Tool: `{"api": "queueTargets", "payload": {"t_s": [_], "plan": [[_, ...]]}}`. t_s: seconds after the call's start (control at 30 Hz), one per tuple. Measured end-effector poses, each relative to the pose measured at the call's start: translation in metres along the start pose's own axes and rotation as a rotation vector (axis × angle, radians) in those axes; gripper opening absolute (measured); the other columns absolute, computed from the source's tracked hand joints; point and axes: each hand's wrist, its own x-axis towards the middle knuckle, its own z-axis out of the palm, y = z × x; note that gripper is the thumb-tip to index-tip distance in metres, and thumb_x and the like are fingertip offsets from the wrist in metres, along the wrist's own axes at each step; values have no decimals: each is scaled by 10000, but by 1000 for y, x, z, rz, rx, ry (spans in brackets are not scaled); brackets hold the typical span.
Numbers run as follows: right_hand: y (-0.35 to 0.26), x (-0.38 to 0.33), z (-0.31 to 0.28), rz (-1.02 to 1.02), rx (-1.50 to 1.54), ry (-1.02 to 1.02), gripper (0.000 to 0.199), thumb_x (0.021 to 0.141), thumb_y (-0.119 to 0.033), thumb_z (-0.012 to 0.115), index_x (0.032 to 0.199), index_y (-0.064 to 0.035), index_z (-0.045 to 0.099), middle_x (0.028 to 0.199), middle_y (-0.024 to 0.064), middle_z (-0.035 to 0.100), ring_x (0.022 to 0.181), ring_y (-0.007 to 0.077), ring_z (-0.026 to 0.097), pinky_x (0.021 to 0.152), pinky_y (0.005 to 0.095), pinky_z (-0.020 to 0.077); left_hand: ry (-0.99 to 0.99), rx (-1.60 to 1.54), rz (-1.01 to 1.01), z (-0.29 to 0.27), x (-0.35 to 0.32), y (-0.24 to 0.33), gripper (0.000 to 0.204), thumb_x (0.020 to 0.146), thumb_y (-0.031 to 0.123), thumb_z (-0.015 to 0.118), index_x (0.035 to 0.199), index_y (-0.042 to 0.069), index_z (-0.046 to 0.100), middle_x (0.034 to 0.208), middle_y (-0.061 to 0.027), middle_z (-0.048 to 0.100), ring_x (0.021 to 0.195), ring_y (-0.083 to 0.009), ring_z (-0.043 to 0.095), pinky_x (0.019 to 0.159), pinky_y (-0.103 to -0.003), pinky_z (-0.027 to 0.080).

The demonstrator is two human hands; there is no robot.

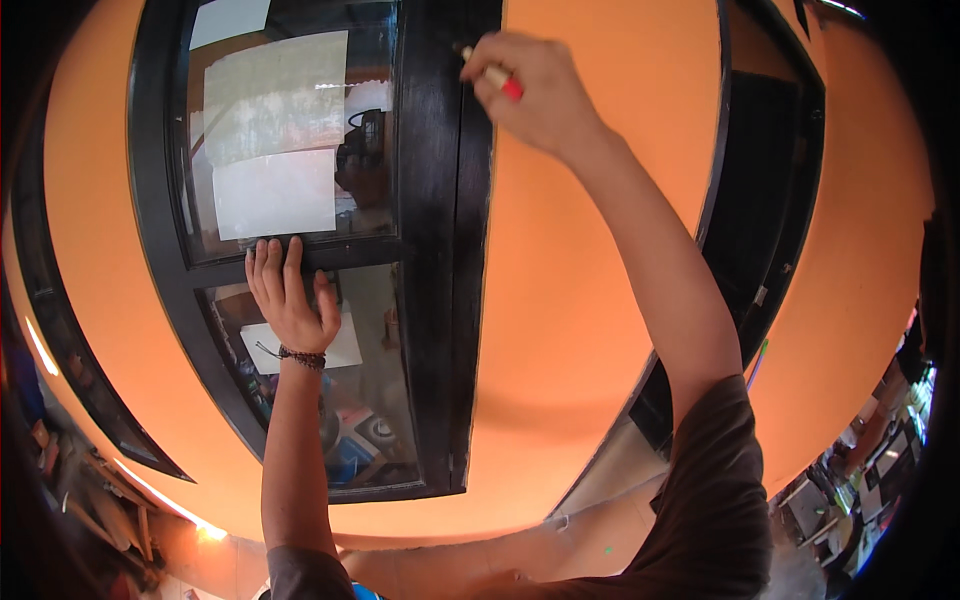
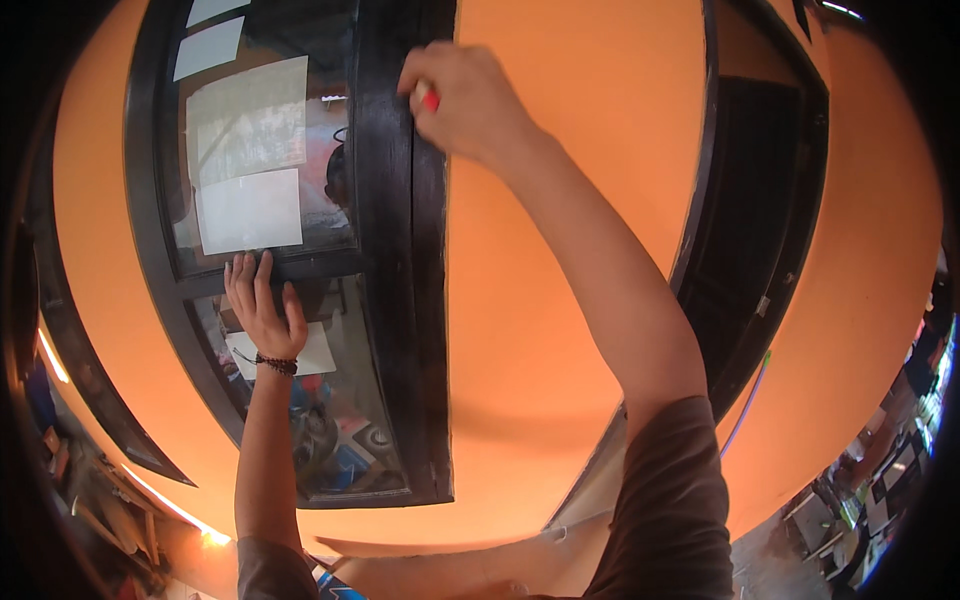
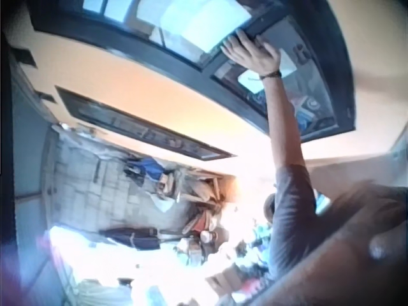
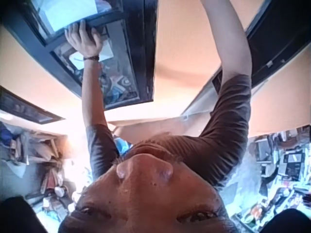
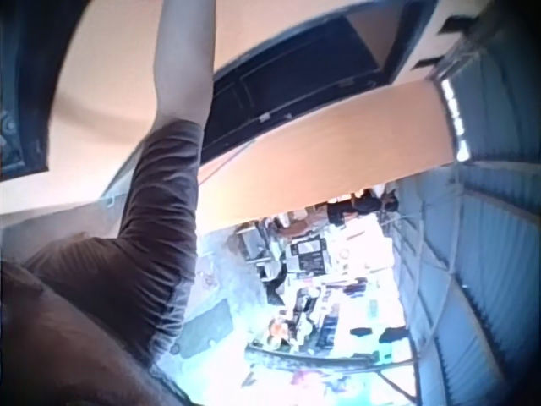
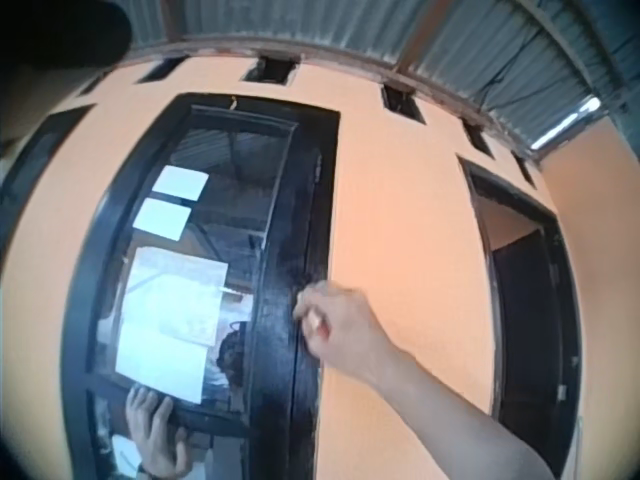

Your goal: The person paints a black window frame with a brush, dipping the brush into a container of black paint and applying it to the wooden edges around the glass panes.

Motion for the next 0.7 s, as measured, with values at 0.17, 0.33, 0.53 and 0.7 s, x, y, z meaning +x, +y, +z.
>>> {"api": "queueTargets", "payload": {"t_s": [0.17, 0.33, 0.53, 0.7], "plan": [[-12, -10, -26, 323, 209, -262, 75, 792, 4, 649, 849, -38, 674, 853, 97, 671, 802, 222, 672, 733, 318, 522, -2, 26, 26, -1, -5, -7, 499, 810, 203, 537, 1258, -15, 575, 1278, -241, 513, 1265, -418, 439, 1097, -560, 283], [-4, -33, -12, 13, 1, -250, 57, 786, 0, 660, 824, -36, 682, 793, 96, 694, 789, 214, 676, 758, 319, 523, 19, 17, 33, 2, -2, -3, 499, 811, 199, 538, 1261, -15, 573, 1282, -240, 511, 1270, -417, 436, 1098, -563, 283], [-14, -25, -20, 347, 310, 79, 33, 825, -34, 661, 841, -42, 689, 758, 54, 677, 669, 140, 646, 593, 259, 516, 33, 32, 21, 4, -3, -2, 494, 810, 184, 540, 1260, -15, 574, 1278, -240, 514, 1267, -419, 439, 1100, -558, 283], [-26, -83, 11, 387, 378, -41, 57, 749, -48, 651, 788, -7, 659, 729, 101, 682, 676, 191, 671, 643, 294, 541, 24, 22, 28, 5, -2, 1, 490, 811, 181, 549, 1259, -14, 575, 1272, -239, 520, 1263, -419, 442, 1101, -553, 283]]}}
